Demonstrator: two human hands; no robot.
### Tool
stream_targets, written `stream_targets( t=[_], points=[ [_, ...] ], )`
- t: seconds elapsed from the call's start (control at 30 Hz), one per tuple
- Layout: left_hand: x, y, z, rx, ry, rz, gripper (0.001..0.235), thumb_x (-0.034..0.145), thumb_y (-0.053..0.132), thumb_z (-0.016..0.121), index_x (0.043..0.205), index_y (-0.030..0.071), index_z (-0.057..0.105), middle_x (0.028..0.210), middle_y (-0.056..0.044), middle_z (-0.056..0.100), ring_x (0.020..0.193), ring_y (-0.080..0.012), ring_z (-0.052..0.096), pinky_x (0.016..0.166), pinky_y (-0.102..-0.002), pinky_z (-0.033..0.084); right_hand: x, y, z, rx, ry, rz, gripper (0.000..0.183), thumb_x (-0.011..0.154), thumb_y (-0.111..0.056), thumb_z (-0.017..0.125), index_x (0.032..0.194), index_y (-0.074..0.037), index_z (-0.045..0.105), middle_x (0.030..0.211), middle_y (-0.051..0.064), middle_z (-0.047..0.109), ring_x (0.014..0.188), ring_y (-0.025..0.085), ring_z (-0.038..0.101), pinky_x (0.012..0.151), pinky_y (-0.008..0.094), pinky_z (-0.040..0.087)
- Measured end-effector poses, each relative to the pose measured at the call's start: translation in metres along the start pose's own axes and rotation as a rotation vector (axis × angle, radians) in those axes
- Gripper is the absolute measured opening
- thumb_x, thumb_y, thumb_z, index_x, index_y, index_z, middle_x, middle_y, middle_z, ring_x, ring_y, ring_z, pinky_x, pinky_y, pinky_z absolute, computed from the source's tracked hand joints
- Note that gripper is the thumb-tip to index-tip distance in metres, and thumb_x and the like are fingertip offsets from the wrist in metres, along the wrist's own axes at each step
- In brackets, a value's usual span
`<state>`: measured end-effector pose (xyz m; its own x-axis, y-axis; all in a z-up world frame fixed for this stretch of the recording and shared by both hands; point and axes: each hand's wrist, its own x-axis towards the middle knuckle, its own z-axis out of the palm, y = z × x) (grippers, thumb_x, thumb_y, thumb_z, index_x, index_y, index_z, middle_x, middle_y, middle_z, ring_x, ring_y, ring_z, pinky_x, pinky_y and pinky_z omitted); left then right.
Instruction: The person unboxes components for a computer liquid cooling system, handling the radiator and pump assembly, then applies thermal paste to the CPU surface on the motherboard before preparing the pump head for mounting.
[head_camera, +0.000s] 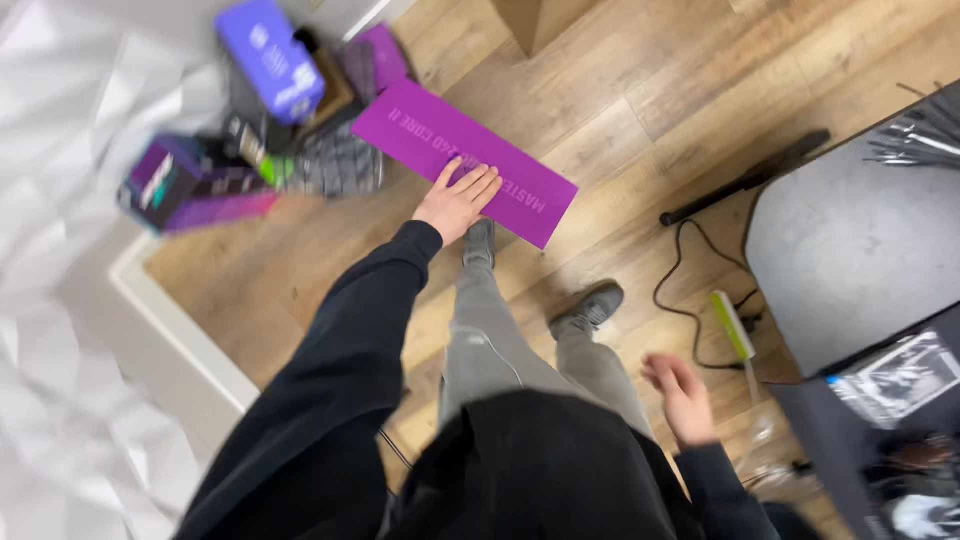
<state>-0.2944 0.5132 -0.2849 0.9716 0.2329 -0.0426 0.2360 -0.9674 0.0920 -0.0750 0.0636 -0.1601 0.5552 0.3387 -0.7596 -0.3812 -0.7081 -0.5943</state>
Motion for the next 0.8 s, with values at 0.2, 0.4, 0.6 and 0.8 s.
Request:
stream_targets(
  t=[0.2,0.4,0.6,0.8],
  points=[
    [0.105,-0.118,0.144,-0.012,-0.526,0.079,0.068,0.096,0.014,0.045,0.162,0.008,0.029,0.167,-0.012,0.034,0.155,-0.0254,0.027,0.124,-0.053,0.019,-0.051,0.121,0.034,-0.183,0.251,0.548,0.032,0.099,-0.020,0.068,0.120,0.000,0.080,0.103,0.014,0.083,0.093,0.025,0.077,0.088,0.035,0.054],
    [0.155,-0.222,0.311,0.870,-0.672,0.202,0.070,0.097,0.016,0.030,0.166,0.009,0.018,0.174,-0.006,0.019,0.160,-0.0206,0.015,0.126,-0.050,0.017,-0.077,0.291,0.120,-0.032,0.410,0.481,0.024,0.098,-0.015,0.064,0.095,0.000,0.082,0.081,0.017,0.078,0.066,0.028,0.071,0.069,0.033,0.053],
    [0.107,-0.177,0.305,-0.067,-0.678,-0.613,0.065,0.097,0.048,0.058,0.146,0.005,0.052,0.152,-0.024,0.049,0.144,-0.0403,0.042,0.113,-0.060,0.036,-0.046,0.231,0.169,0.098,0.178,0.558,0.028,0.100,-0.015,0.065,0.114,0.003,0.080,0.104,0.016,0.085,0.087,0.028,0.081,0.087,0.032,0.055],
    [-0.056,-0.001,0.308,-0.411,-0.647,-0.433,0.035,0.095,0.040,0.055,0.115,0.017,0.072,0.110,-0.015,0.073,0.103,-0.0383,0.067,0.089,-0.051,0.052,-0.043,0.071,0.142,0.054,0.201,0.763,0.029,0.095,-0.024,0.069,0.114,-0.010,0.084,0.098,0.016,0.088,0.101,0.018,0.077,0.098,0.028,0.045]
  ],
)
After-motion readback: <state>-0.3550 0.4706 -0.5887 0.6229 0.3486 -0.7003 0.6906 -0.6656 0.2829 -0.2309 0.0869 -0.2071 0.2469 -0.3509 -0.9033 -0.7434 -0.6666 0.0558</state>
